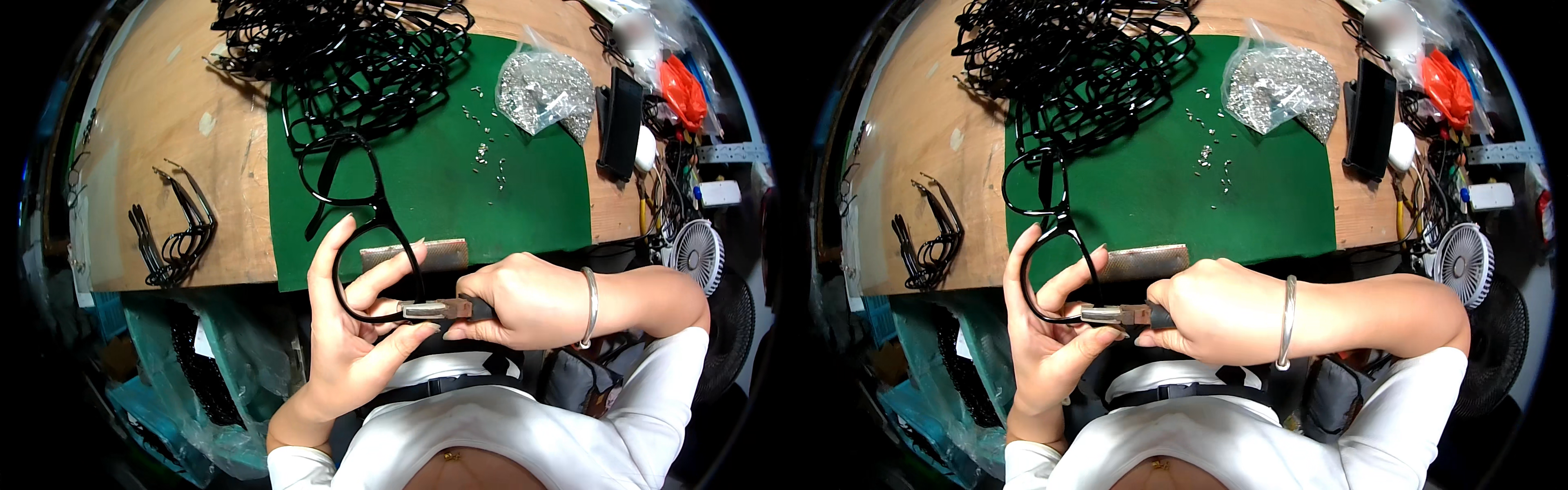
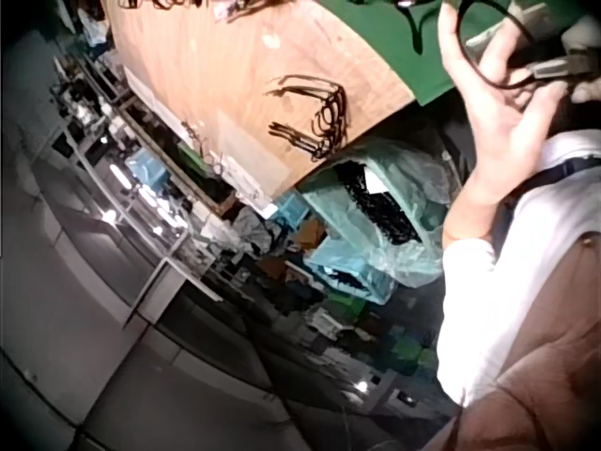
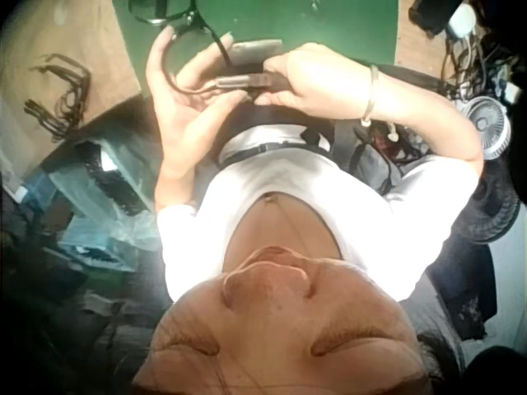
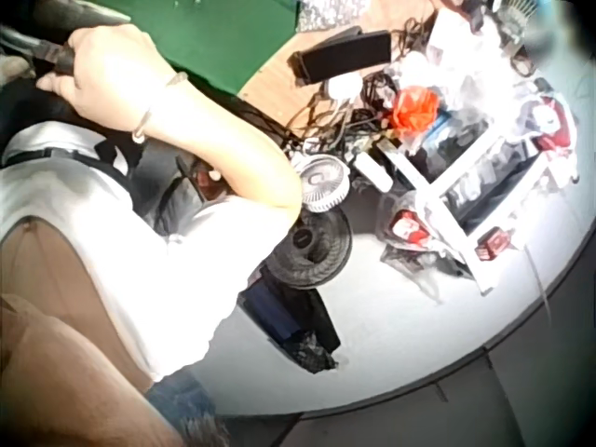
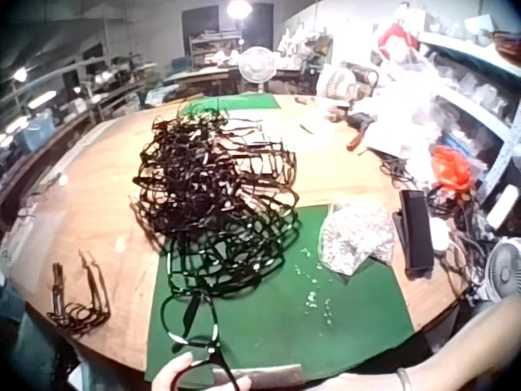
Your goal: The person transfers eyeglass frames from a plastic bag onto a table, then uses pliers to repeatedly bend and adjust the temples of several frames. The person handles the frames one at a time, placing adjusted units aside on the table.
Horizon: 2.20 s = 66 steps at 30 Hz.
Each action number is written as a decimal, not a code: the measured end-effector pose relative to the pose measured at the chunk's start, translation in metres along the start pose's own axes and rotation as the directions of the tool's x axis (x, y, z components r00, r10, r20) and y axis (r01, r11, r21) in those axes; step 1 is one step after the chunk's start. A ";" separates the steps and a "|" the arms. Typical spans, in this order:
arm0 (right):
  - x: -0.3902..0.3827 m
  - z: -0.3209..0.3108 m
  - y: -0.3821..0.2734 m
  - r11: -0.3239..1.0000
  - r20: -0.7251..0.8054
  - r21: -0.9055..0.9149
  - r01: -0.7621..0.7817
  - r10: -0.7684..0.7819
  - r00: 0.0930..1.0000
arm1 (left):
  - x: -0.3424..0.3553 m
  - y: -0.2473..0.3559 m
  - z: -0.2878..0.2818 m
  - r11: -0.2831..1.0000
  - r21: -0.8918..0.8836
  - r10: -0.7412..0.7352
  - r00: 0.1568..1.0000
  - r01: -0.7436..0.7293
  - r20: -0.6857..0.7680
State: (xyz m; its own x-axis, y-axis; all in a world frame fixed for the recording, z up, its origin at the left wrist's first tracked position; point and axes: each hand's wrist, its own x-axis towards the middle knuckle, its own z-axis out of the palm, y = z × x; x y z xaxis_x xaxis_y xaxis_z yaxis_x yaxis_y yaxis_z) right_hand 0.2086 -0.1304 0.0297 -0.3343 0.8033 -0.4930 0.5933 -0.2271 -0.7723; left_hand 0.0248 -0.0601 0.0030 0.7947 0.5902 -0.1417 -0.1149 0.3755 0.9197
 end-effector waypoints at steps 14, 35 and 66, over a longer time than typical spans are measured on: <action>-0.012 0.025 0.075 0.825 -0.561 -0.486 -0.289 -0.041 0.827 | -0.013 -0.037 -0.006 0.986 0.122 0.115 0.993 -0.115 0.003; 0.010 0.009 0.063 0.995 -0.648 -0.049 -0.084 0.033 0.761 | -0.017 -0.051 0.018 0.996 -0.064 -0.062 0.989 0.054 -0.135; 0.021 0.016 0.000 0.345 -0.154 0.933 0.104 0.121 0.981 | -0.021 -0.006 0.014 0.924 -0.294 -0.235 0.970 0.243 0.065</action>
State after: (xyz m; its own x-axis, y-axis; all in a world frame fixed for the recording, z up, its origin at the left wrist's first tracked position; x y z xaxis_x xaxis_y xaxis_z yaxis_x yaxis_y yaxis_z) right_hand 0.1898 -0.1222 0.0130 -0.1431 0.8448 -0.5156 -0.5134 -0.5087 -0.6911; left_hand 0.0171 -0.0856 0.0054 0.8366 0.4377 -0.3294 -0.0880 0.7008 0.7079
